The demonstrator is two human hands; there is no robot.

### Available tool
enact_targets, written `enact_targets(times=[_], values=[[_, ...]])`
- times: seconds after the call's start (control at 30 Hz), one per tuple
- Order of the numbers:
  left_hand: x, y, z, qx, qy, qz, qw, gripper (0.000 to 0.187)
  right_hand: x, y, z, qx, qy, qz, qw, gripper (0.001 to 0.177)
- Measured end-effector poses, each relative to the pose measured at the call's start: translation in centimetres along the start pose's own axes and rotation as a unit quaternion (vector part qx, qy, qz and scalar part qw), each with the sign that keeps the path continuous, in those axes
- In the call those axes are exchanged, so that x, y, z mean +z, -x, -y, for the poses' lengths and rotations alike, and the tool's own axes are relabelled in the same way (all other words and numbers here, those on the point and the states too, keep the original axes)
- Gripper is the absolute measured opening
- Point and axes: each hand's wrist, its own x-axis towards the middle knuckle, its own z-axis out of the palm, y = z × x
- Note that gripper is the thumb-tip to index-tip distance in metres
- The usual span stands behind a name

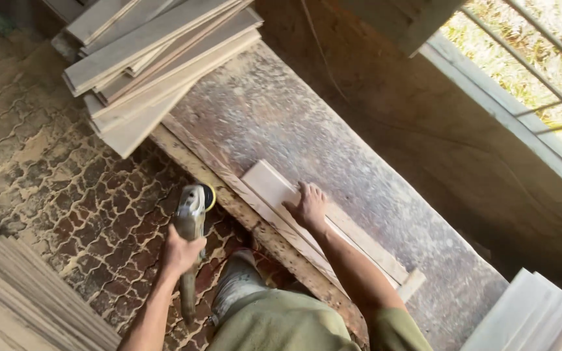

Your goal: Using a handheld power sander to smooth wood planks on a workbench.

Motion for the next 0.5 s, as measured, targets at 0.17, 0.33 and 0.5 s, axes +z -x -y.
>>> enact_targets(times=[0.17,0.33,0.5], values=[[-6.0,-0.3,5.9,-0.161,0.038,0.037,0.985,0.062,-2.1,-7.3,5.2,0.093,-0.054,0.178,0.978,0.058],[-6.2,-1.4,17.1,-0.275,0.067,0.008,0.959,0.054,-0.4,-4.5,-3.4,-0.029,0.011,0.295,0.955,0.04],[-5.3,-3.4,24.5,-0.306,0.1,-0.075,0.944,0.056,-2.0,-1.8,-6.8,0.094,-0.03,0.34,0.935,0.033]])
